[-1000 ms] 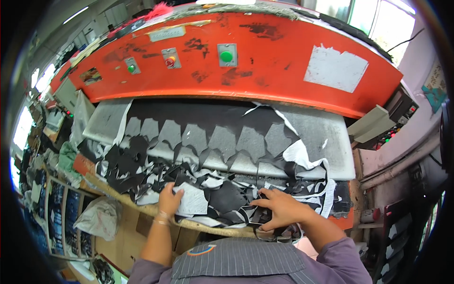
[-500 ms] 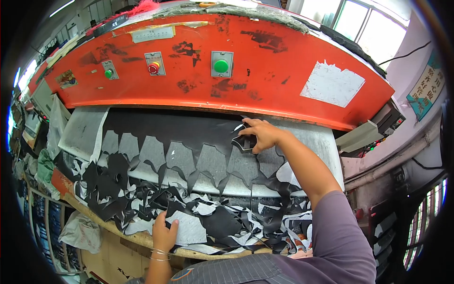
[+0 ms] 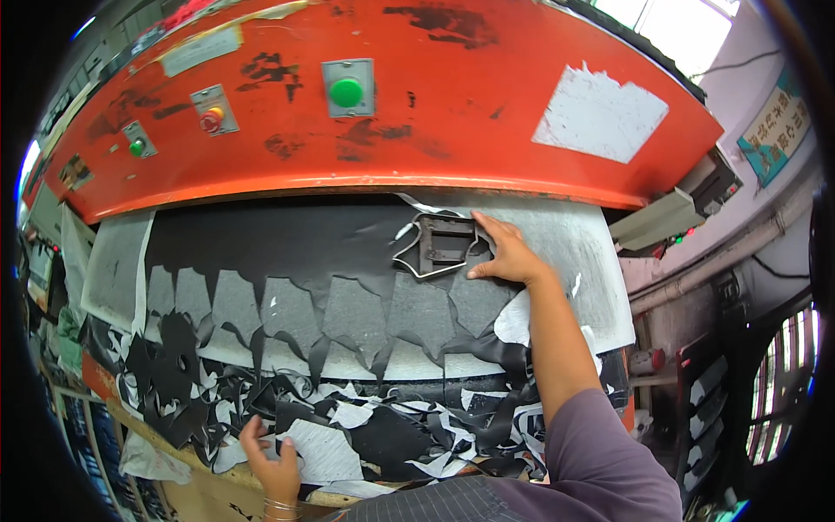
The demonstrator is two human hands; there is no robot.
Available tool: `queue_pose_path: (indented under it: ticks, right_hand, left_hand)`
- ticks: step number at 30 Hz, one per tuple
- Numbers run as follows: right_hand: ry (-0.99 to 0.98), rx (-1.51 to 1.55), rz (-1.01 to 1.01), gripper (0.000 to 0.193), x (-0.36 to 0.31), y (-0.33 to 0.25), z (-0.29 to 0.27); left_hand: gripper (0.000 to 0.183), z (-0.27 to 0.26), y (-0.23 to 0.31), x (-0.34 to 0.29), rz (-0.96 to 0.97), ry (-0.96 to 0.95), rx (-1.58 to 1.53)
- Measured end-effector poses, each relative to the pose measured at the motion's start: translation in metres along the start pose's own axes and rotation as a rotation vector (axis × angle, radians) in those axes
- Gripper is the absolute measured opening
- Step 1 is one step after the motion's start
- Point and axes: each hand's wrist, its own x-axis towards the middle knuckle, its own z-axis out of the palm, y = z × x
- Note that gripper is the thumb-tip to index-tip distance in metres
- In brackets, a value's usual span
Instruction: Cutting components from a sheet of material using a hydraulic die cutting machine.
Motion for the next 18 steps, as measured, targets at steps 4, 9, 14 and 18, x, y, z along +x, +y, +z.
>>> queue_pose_path:
  ticks: [4, 9, 14, 18]
  right_hand:
    - [0.113, 0.009, 0.000, 0.093, 0.003, 0.010, 0.012]
    - [0.161, -0.083, -0.016, 0.093, -0.001, 0.011, 0.017]
    - [0.250, -0.044, -0.028, 0.079, -0.005, 0.008, 0.019]
    - [-0.040, 0.241, -0.008, 0.041, -0.011, 0.014, 0.006]
  left_hand:
    - [0.040, 0.000, 0.036, 0.038, 0.192, 0.042, -0.062]
    - [0.044, 0.079, 0.112, 0.136, 0.569, -0.254, -0.095]
    - [0.046, 0.165, 0.159, 0.183, 0.673, -0.356, -0.007]
    - [0.038, 0.201, 0.132, 0.194, 0.604, -0.120, -0.089]
